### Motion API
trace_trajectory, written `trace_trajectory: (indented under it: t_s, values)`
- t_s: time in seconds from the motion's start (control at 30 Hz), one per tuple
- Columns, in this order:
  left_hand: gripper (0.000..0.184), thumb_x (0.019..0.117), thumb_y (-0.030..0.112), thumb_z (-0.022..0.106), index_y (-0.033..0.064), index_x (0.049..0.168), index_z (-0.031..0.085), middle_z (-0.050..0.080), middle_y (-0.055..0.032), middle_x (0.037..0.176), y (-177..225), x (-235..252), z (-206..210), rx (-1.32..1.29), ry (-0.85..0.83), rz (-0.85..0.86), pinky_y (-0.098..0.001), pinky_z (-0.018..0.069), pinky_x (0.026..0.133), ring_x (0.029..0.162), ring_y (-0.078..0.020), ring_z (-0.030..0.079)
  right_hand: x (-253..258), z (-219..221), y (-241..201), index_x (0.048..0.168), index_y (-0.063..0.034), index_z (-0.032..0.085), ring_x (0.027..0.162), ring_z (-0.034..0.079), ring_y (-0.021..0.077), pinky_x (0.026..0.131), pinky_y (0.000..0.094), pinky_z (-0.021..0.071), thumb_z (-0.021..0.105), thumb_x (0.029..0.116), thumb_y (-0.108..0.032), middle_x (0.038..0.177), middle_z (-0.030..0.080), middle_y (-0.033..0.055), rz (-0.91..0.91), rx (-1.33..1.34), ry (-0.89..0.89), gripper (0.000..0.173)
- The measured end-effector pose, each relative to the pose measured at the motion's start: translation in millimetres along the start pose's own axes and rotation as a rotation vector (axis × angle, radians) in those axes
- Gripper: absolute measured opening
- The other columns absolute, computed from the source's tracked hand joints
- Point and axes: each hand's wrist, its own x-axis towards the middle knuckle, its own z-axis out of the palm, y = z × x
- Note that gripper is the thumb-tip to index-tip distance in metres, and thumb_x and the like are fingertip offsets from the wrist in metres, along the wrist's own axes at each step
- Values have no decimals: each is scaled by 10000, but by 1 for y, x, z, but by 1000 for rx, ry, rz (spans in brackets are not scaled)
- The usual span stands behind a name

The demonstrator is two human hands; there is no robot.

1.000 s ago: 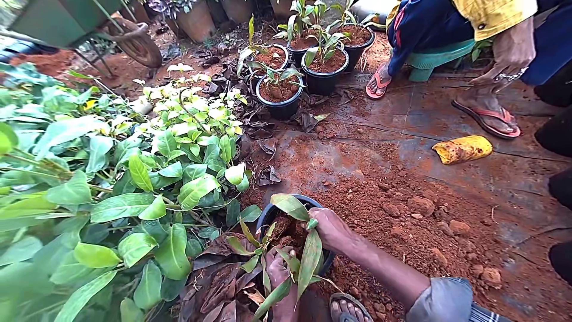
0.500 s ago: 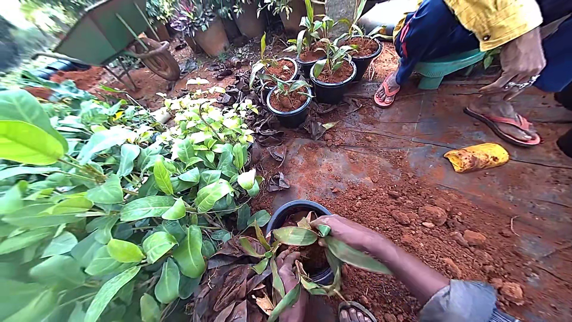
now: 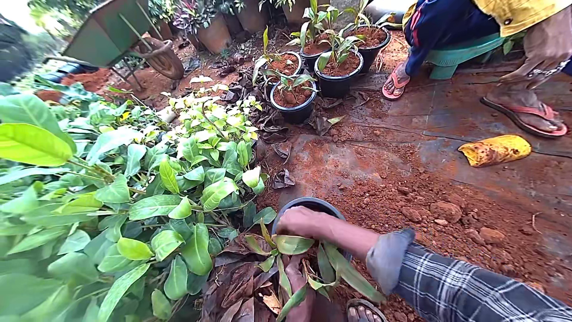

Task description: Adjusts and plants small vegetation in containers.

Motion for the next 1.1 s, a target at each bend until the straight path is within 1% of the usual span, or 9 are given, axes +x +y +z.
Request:
trace_trajectory:
  t_s: [0.07,0.13,0.23,0.37,0.5,0.6,0.87,1.0,1.1]
  values:
    - [334,917,-90,592,-151,1245,587,635,-269,1228,-3,-2,-1,-35,-24,-35,-277,490,1030,1152,-213,622,7,21,-5,1097,2,697,1069,672,424,874,636,519,470,1067,-111,1101,699,222,-8,-74,-48,255]
    - [411,914,-14,650,-144,1293,563,678,-243,1200,-11,-3,-4,78,-33,-35,-317,512,1035,1145,-219,660,9,30,-6,1080,17,687,1058,669,428,864,624,517,467,1052,-79,1097,694,231,-21,-102,-24,242]
    - [302,934,107,680,-51,1190,704,695,-240,1209,6,-2,-8,466,-57,-22,-459,509,1044,1168,-333,666,7,30,-5,1104,26,687,1055,679,418,858,608,525,452,1055,-73,1100,703,227,0,-100,29,260]
    - [152,936,125,695,107,1041,803,714,-176,1195,6,1,-9,450,-35,79,-484,547,973,1124,-318,682,-22,1,-11,1083,54,698,1066,676,382,960,547,517,533,1034,-52,1075,703,234,156,153,191,202]
    - [133,924,126,713,109,1015,809,696,-197,1216,0,1,-7,419,-7,128,-468,569,928,1116,-326,685,-49,-14,-7,1214,67,664,1209,629,360,1092,477,453,591,1020,-38,1233,667,256,218,289,260,232]
    - [136,935,128,710,99,1028,804,691,-198,1230,5,1,-8,408,-23,90,-465,564,935,1121,-324,681,-45,-12,-7,1126,52,675,1095,663,339,998,484,503,555,1047,-93,1114,685,237,278,388,286,205]
    - [144,940,131,710,85,1043,799,679,-207,1254,0,2,-8,400,-28,95,-456,557,954,1148,-328,670,-47,-11,3,1203,32,670,1164,637,407,1029,576,467,646,990,-141,1190,677,257,319,254,104,276]
    - [146,936,131,707,90,1042,799,683,-196,1242,-3,2,-7,390,-32,103,-428,573,930,1122,-300,681,-65,-5,23,1115,-79,739,1022,697,257,943,497,542,668,971,-198,1073,732,116,224,307,375,199]
    - [157,944,133,703,84,1064,791,664,-208,1265,-4,1,-6,369,-56,78,-404,573,942,1136,-285,673,-115,10,30,1299,-106,690,1067,702,166,971,403,576,654,988,-167,1249,702,62,294,435,669,320]
